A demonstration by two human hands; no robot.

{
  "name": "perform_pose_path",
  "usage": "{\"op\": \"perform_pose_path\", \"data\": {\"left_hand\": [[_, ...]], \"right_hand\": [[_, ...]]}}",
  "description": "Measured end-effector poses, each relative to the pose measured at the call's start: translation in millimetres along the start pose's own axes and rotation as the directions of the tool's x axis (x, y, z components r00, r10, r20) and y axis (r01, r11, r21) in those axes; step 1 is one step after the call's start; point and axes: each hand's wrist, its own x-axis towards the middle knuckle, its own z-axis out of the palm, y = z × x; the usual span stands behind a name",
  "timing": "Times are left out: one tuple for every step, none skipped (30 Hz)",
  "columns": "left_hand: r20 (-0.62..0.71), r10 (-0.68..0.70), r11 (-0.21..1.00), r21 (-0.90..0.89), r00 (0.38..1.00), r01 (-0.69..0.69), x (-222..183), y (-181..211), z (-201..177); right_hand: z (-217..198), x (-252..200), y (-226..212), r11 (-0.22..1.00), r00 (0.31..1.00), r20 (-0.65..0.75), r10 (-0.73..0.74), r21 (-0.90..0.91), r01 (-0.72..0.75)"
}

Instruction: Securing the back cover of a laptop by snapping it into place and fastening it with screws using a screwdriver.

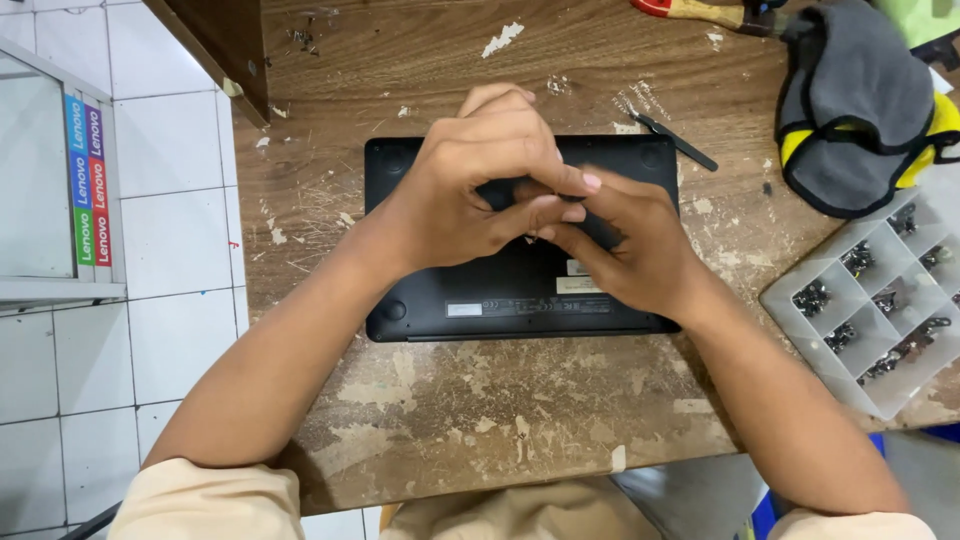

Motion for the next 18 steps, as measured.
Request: {"op": "perform_pose_path", "data": {"left_hand": [[0.018,-0.014,1.000,0.001,1.000,0.014,0,-1,0],[0.036,-0.028,1.000,0.002,0.999,0.028,-1,-1,-1],[0.035,-0.029,1.000,0.001,0.999,0.029,-2,-2,-1],[0.066,-0.036,0.999,0.024,0.997,0.035,-4,-2,-2],[0.098,-0.038,0.998,0.049,0.994,0.034,-4,-4,-3],[0.098,-0.034,0.998,0.050,0.995,0.029,0,-3,-4],[0.080,-0.005,1.000,0.021,0.997,0.004,2,-2,-4],[0.060,0.023,1.000,-0.007,0.998,-0.022,4,0,-5],[0.060,0.021,1.000,-0.007,0.998,-0.021,3,0,-4],[0.034,0.029,1.000,0.007,0.999,-0.029,1,-1,-2],[0.008,0.042,0.999,0.018,0.999,-0.042,1,-2,-1],[0.009,0.045,0.999,0.017,0.999,-0.046,3,-1,-1],[0.016,0.015,1.000,0.007,1.000,-0.015,3,1,-2],[0.024,-0.015,1.000,-0.003,1.000,0.015,2,3,-2],[0.022,-0.018,1.000,-0.002,1.000,0.018,0,0,-2],[0.034,-0.022,1.000,0.009,0.999,0.022,-2,-4,-2],[0.047,-0.028,0.999,0.022,0.999,0.027,-5,-7,-3],[0.045,-0.033,0.999,0.025,0.998,0.032,-6,-5,-4]], "right_hand": [[0,-3,6,1.000,1.000,0.003,0.011,0.003,-0.011],[0,-5,13,1.000,1.000,0.005,0.021,0.005,-0.021],[5,-6,13,1.000,1.000,0.006,0.023,0.006,-0.023],[9,-6,13,0.997,0.997,-0.058,0.059,-0.055,-0.062],[12,-6,14,0.988,0.988,-0.128,0.085,-0.116,-0.100],[15,-5,13,0.988,0.988,-0.130,0.082,-0.119,-0.097],[19,-5,12,0.987,0.985,-0.161,0.057,-0.141,-0.080],[23,-5,11,0.985,0.981,-0.191,0.031,-0.163,-0.063],[23,-4,9,0.985,0.981,-0.191,0.032,-0.162,-0.064],[23,-3,6,0.986,0.982,-0.188,0.031,-0.158,-0.061],[21,-2,4,0.986,0.982,-0.189,0.029,-0.158,-0.060],[15,0,3,0.985,0.981,-0.191,0.029,-0.161,-0.060],[9,2,2,0.996,0.994,-0.105,-0.008,-0.091,-0.002],[4,4,1,0.999,0.998,-0.022,-0.051,-0.015,0.051],[2,1,7,0.999,0.999,-0.018,-0.051,-0.013,0.051],[1,-3,13,1.000,1.000,0.007,-0.023,-0.015,0.023],[0,-6,19,1.000,0.999,0.034,0.003,-0.015,-0.002],[3,-5,20,1.000,0.999,0.038,0.002,-0.010,-0.001]]}}
